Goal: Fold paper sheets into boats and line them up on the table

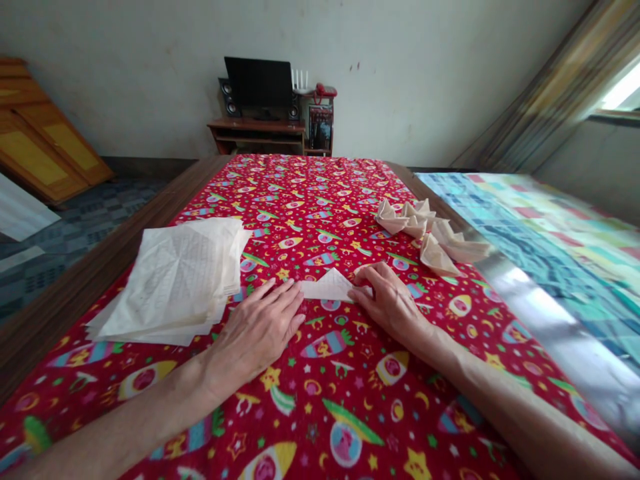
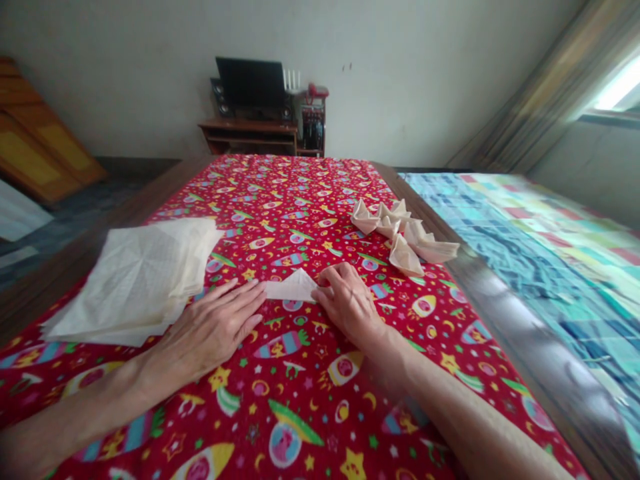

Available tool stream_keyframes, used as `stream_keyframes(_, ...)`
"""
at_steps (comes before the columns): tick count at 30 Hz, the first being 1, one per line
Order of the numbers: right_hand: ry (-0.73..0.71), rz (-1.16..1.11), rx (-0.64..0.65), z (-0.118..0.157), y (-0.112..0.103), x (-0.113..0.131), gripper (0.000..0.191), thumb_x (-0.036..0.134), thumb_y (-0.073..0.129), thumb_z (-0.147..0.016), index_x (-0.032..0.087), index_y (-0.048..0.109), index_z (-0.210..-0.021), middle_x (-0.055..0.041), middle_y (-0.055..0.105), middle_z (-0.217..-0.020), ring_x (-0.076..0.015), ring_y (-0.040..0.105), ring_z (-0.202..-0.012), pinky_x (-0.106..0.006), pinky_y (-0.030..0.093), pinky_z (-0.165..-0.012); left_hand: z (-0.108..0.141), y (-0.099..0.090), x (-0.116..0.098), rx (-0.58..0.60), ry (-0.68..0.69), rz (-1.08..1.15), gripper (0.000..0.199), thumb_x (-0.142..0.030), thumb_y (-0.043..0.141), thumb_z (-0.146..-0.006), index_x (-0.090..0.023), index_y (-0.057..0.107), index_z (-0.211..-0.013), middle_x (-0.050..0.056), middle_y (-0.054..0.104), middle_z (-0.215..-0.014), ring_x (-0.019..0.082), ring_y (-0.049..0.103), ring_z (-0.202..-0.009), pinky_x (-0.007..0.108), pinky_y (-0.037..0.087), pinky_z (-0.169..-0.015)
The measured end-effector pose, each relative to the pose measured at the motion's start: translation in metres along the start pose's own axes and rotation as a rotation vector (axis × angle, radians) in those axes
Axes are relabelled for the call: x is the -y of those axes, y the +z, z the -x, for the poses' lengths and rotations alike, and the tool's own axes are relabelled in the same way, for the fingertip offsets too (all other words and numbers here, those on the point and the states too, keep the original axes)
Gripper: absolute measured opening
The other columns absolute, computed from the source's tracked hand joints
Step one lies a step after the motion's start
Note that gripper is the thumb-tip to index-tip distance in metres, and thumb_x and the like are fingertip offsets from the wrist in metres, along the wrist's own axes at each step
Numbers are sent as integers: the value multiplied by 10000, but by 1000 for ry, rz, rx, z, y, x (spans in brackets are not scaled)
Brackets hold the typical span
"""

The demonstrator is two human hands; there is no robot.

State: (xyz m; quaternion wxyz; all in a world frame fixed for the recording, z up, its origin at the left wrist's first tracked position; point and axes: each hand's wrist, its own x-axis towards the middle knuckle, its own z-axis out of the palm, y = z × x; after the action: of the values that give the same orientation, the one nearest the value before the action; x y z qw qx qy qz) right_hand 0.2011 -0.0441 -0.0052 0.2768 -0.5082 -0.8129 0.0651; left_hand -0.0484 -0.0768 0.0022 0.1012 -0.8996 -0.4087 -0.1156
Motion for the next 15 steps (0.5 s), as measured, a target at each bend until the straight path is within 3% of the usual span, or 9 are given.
stream_keyframes(8,-15,9,3,14,-4,-19,90,292,542,-872,206,568,-861,-38,529,-893,-165,519,-800,-283,428,-698,-2,2,4,-70,37,-4,324,-218,412,-931,-106,613,-1158,103,606,-1243,231,568,-1147,404,427,-998)
stream_keyframes(15,52,7,-29,17,-10,-19,75,266,591,-836,200,569,-809,-34,531,-854,-169,523,-773,-283,426,-675,-2,4,4,-78,38,11,318,-207,423,-922,-95,608,-1155,127,611,-1228,243,579,-1132,407,457,-968)
